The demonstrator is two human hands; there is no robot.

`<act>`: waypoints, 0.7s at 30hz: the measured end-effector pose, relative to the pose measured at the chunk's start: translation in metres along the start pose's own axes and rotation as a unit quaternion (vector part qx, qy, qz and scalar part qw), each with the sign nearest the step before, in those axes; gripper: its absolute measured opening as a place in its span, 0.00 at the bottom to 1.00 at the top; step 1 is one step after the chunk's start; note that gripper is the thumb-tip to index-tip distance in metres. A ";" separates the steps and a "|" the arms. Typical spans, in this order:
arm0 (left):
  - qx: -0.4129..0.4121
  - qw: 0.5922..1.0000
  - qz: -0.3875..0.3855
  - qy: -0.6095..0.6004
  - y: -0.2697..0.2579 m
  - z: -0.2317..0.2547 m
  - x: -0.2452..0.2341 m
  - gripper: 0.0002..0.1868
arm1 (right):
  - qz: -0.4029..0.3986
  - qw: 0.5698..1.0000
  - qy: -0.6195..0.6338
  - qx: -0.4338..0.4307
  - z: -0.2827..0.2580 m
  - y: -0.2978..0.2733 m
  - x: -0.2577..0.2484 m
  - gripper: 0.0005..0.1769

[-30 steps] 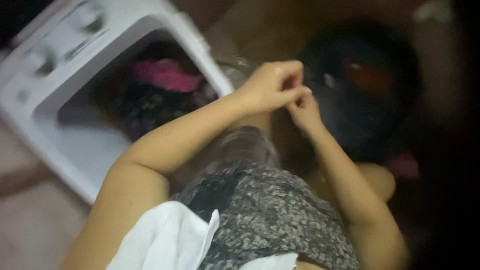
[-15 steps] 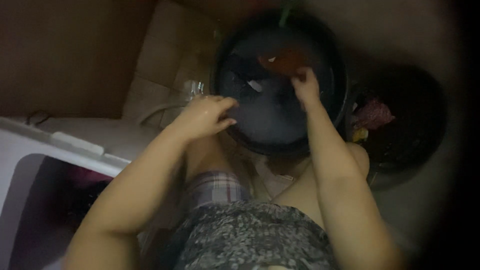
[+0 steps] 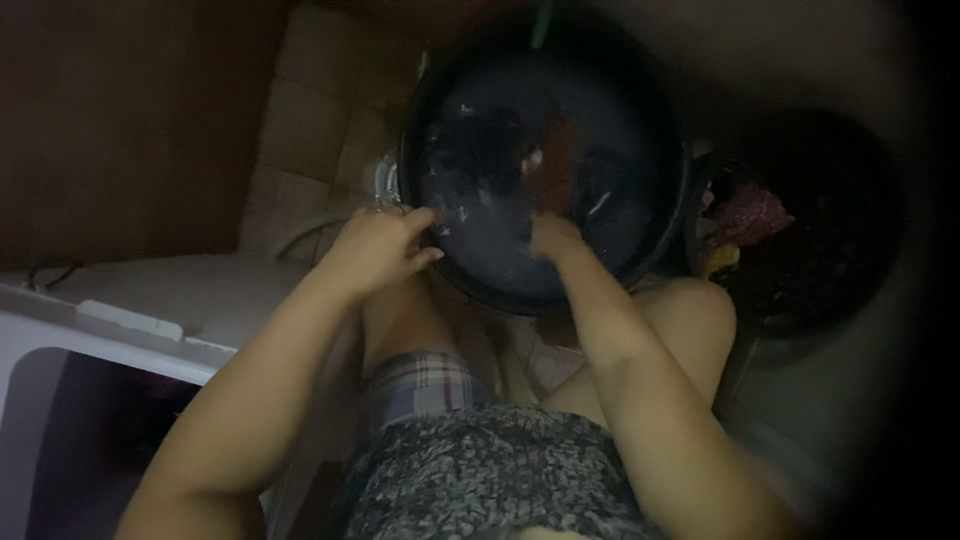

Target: Washing multiple pieces of clothes by hand in a basin of soapy water.

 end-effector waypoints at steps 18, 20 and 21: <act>-0.002 1.000 0.020 -0.003 0.004 0.003 -0.001 0.26 | 0.327 0.898 0.285 -0.075 -0.063 -0.003 -0.041 0.67; 0.004 1.000 0.011 0.000 0.006 0.003 -0.002 0.26 | 0.232 0.933 0.268 -0.062 -0.070 0.009 -0.026 0.75; 0.003 1.000 0.009 0.001 0.006 0.003 0.000 0.26 | 0.231 0.932 0.271 -0.062 -0.072 0.005 -0.022 0.75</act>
Point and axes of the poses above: each hand's wrist, its own y-axis towards the middle knuckle, its own x-axis out of the palm, z = x × y, the point moved 3 cm from there along y, towards the middle knuckle, and after that the axes turned 14 degrees about -y, right-handed, at the moved point
